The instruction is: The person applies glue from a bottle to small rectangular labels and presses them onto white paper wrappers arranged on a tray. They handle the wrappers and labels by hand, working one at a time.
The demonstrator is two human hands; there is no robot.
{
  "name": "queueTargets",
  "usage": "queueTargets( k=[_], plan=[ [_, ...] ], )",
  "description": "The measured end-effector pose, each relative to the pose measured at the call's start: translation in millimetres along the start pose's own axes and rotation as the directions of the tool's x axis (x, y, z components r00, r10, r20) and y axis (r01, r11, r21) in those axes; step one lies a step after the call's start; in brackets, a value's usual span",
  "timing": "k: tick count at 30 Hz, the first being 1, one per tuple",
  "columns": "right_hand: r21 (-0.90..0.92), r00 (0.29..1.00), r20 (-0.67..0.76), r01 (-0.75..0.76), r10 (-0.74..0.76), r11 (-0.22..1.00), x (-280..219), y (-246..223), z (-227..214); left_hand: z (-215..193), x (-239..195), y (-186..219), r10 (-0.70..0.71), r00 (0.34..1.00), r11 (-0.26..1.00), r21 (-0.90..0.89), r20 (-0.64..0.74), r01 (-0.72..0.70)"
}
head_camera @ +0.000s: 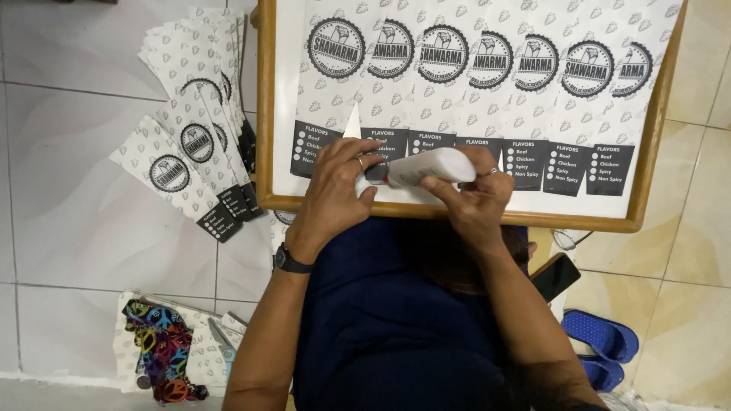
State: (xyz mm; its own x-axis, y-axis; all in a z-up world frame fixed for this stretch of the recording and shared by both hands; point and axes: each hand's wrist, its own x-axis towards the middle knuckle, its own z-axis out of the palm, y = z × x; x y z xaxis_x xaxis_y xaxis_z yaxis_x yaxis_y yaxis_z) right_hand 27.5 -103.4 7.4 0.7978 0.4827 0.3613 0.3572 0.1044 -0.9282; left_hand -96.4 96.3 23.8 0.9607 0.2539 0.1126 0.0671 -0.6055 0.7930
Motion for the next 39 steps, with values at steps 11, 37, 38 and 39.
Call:
queueTargets(
  k=[11,37,38,39],
  plan=[
    [-0.069,0.998,0.044,0.046,-0.043,0.997,-4,10,-16,-2,-2,-5,-0.022,0.999,0.999,-0.024,0.04,0.023],
    [-0.06,0.998,0.012,0.054,-0.054,0.997,-6,7,10,19,-2,-12,-0.022,0.99,1.0,-0.008,-0.136,0.021],
    [-0.041,0.999,0.006,0.051,-0.051,0.998,-7,7,17,18,-3,-11,-0.026,0.992,1.0,-0.017,-0.127,0.024],
    [-0.02,0.999,0.0,0.052,-0.052,0.998,-6,8,24,15,-3,-10,-0.028,0.992,0.999,-0.024,-0.121,0.025]
  ],
)
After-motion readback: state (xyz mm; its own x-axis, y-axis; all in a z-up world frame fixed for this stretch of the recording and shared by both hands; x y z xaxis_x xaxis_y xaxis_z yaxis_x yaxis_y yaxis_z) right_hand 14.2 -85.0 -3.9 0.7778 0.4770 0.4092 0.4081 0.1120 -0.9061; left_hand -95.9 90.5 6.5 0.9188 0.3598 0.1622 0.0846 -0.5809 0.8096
